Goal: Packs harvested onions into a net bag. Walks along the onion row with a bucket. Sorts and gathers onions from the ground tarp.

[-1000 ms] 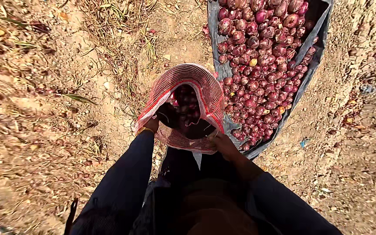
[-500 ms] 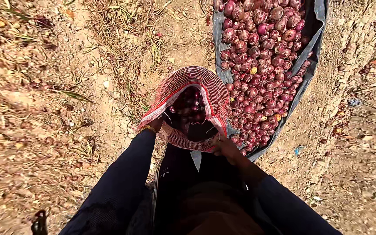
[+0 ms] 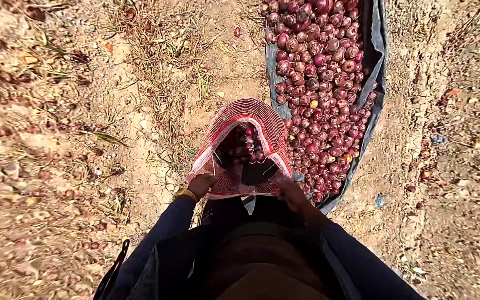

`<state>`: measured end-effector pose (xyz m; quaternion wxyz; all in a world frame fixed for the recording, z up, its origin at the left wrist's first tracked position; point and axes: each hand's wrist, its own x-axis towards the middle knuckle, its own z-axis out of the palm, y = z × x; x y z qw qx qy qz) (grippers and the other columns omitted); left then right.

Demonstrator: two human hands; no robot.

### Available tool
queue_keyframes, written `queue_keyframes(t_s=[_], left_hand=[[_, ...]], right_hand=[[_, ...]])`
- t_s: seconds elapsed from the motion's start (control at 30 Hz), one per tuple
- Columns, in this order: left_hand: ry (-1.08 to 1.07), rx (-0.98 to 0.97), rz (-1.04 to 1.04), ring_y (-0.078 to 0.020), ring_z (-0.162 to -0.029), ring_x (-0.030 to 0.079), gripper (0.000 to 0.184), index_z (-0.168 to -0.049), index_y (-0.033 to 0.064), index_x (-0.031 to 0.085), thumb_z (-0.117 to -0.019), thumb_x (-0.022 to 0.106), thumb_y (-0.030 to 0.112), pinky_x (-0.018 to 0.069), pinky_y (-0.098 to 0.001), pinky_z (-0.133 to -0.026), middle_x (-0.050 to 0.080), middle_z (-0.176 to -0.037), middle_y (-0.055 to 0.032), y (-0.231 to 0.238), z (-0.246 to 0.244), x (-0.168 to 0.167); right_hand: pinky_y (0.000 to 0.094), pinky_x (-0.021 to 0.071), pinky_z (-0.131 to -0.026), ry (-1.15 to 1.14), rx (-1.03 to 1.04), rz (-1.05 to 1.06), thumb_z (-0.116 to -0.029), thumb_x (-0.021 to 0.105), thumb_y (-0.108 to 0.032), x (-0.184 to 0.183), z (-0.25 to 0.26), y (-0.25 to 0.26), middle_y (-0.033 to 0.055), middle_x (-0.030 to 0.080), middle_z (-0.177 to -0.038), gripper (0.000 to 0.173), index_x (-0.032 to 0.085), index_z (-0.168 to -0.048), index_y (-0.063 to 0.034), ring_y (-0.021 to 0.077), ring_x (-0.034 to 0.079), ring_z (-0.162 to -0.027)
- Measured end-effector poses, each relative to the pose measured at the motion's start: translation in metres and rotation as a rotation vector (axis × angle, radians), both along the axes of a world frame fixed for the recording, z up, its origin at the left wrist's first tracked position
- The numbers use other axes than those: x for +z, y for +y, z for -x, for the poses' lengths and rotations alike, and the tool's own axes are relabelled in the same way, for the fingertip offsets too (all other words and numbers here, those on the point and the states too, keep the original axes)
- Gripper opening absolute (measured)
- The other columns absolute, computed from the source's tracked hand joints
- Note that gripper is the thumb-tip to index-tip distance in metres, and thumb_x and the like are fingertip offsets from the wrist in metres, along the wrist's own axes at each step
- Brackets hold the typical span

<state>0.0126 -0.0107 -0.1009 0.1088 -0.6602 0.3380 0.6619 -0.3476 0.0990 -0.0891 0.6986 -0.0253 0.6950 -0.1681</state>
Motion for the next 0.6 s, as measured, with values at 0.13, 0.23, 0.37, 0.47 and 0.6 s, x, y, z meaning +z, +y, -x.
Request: queue_keyframes(t_s=[0.13, 0.23, 0.37, 0.47, 0.6], left_hand=[[-0.062, 0.352, 0.135, -0.0257, -0.099, 0.067, 0.043, -0.121, 0.0035, 0.069, -0.1091, 0.048, 0.038, 0.0548, -0.0503, -0.091, 0.072, -0.109, -0.0137, -0.015, 0.021, 0.003], [-0.213, 0.283, 0.216, -0.0294, -0.083, 0.065, 0.049, -0.113, -0.0021, 0.070, -0.1073, 0.051, 0.042, 0.0554, -0.0534, -0.079, 0.069, -0.096, -0.0192, -0.015, 0.019, 0.021], [-0.249, 0.181, 0.199, -0.0299, -0.083, 0.066, 0.042, -0.116, -0.0014, 0.069, -0.1082, 0.051, 0.035, 0.0552, -0.0524, -0.079, 0.070, -0.097, -0.0196, -0.028, 0.004, 0.033], [-0.253, 0.028, 0.238, -0.0332, -0.086, 0.070, 0.045, -0.112, -0.0002, 0.071, -0.1079, 0.049, 0.038, 0.0571, -0.0563, -0.082, 0.072, -0.096, -0.0204, -0.026, -0.007, 0.051], [-0.315, -0.068, 0.213, -0.0350, -0.090, 0.069, 0.042, -0.107, -0.0008, 0.072, -0.1062, 0.051, 0.035, 0.0548, -0.0575, -0.084, 0.071, -0.100, -0.0219, -0.037, -0.022, 0.055]], right_hand=[[0.0381, 0.0560, -0.066, -0.039, -0.148, 0.072, -0.1021, 0.061, -0.036, 0.010, -0.014, -0.001, 0.0077, 0.067, -0.099, 0.039, 0.058, -0.132, -0.0112, 0.0177, 0.062, -0.072], [0.0301, 0.0533, -0.061, -0.032, -0.177, 0.160, -0.1043, 0.059, -0.029, 0.018, -0.015, 0.010, 0.0039, 0.067, -0.091, 0.029, 0.062, -0.123, -0.0077, 0.0113, 0.059, -0.066], [0.0356, 0.0533, -0.065, 0.044, -0.142, 0.071, -0.1010, 0.065, -0.034, 0.031, -0.021, -0.018, 0.0082, 0.067, -0.094, 0.036, 0.061, -0.125, -0.0067, 0.0161, 0.061, -0.072], [0.0381, 0.0514, -0.063, 0.153, 0.010, 0.046, -0.0970, 0.068, -0.041, 0.053, -0.030, -0.010, 0.0078, 0.067, -0.090, 0.038, 0.064, -0.117, -0.0090, 0.0176, 0.060, -0.071], [0.0445, 0.0503, -0.067, 0.275, 0.281, 0.044, -0.0962, 0.069, -0.048, 0.056, -0.022, -0.021, 0.0104, 0.066, -0.090, 0.041, 0.069, -0.110, -0.0094, 0.0221, 0.059, -0.073]])
